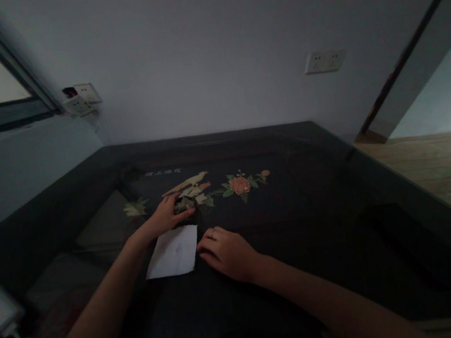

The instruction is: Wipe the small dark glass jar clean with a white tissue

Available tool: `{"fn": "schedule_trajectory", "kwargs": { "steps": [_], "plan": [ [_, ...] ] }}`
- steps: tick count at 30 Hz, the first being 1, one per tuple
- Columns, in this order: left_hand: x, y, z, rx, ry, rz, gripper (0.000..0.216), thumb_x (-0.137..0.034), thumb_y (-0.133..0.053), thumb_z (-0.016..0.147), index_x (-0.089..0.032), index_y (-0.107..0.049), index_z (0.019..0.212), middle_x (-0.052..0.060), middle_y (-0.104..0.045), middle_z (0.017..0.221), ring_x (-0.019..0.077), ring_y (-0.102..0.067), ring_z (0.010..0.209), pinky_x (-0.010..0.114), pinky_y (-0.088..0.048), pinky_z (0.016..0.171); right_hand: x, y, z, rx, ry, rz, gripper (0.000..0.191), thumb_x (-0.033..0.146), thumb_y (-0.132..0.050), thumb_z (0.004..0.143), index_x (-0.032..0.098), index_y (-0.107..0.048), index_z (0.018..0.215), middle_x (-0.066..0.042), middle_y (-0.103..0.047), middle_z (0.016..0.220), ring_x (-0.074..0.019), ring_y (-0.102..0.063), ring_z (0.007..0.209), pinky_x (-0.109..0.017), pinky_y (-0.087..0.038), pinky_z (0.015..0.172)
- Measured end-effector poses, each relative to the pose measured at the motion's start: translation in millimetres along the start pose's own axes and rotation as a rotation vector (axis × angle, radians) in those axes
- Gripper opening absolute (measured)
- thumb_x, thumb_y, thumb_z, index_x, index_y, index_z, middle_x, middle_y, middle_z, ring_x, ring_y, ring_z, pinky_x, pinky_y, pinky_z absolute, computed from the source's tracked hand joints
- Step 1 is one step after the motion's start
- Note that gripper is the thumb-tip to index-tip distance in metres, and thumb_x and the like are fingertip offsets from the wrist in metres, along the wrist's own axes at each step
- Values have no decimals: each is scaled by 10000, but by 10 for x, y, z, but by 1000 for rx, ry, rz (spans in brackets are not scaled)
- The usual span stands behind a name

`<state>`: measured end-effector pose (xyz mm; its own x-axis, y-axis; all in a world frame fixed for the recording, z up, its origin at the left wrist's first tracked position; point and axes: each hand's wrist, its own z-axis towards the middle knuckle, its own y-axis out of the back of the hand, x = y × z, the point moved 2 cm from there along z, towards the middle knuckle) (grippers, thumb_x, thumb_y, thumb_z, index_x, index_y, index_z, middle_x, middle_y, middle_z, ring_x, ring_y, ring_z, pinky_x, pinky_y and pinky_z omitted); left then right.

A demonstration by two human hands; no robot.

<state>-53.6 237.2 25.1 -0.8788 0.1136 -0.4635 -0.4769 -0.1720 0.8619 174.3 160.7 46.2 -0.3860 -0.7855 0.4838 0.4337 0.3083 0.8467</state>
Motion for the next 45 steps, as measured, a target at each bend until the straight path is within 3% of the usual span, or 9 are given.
{"fn": "schedule_trajectory", "kwargs": {
  "steps": [5, 9, 16, 23, 31, 38, 45],
  "plan": [
    [65, 17, -29, 86, 2, 1, 879, -516, -743, 580, -119, -467, 1314, 227, -511, 1327, 383, -507, 1237, 471, -441, 979, 85, -191, 153, -23, 98, -176, 310, 221, -514, 935, 138, -596, 1223, -150, -551, 1310, -256, -491, 1217, -383, -415, 1022],
    [129, 36, 0, 100, 10, -13, 780, -434, -754, 562, -125, -532, 1243, 211, -588, 1222, 380, -572, 1160, 472, -471, 942, 78, -299, 169, 45, 115, -260, 357, 237, -423, 981, 184, -537, 1314, -141, -484, 1422, -273, -424, 1326, -467, -384, 1064],
    [88, 35, 12, 89, 19, -48, 687, -394, -768, 563, -105, -585, 1158, 225, -636, 1131, 395, -615, 1080, 506, -493, 890, -14, -329, 105, 193, 82, -276, 390, 298, -418, 991, 217, -480, 1367, -119, -427, 1483, -301, -363, 1379, -638, -295, 1077],
    [-130, -96, -35, 59, -41, -114, 716, -379, -743, 643, -98, -501, 1256, 215, -611, 1211, 362, -598, 1127, 503, -462, 958, -135, -199, -96, 213, 49, -286, 403, 332, -406, 995, 222, -471, 1376, -116, -428, 1484, -291, -365, 1381, -657, -265, 1082],
    [-491, -391, -132, 60, -187, -229, 739, -351, -694, 753, -157, -362, 1384, 177, -510, 1386, 299, -493, 1283, 470, -386, 1062, -375, 119, -568, 218, -54, -282, 369, 293, -426, 988, 263, -522, 1343, -89, -476, 1453, -273, -433, 1341, -639, -263, 1092],
    [-691, -562, -212, 59, -167, -283, 779, -384, -685, 774, -131, -320, 1414, 191, -517, 1374, 290, -509, 1264, 454, -392, 1059, -517, 268, -981, 105, -92, -256, 339, 252, -484, 963, 274, -580, 1287, -91, -533, 1401, -259, -491, 1298, -628, -274, 1093],
    [-717, -573, -227, 63, -134, -311, 738, -391, -682, 773, -160, -359, 1396, 173, -500, 1406, 291, -475, 1304, 469, -375, 1074, -601, 365, -1105, 46, -127, -169, 266, 254, -511, 956, 235, -648, 1183, -72, -618, 1308, -237, -545, 1245, -592, -296, 1107]
  ]
}}
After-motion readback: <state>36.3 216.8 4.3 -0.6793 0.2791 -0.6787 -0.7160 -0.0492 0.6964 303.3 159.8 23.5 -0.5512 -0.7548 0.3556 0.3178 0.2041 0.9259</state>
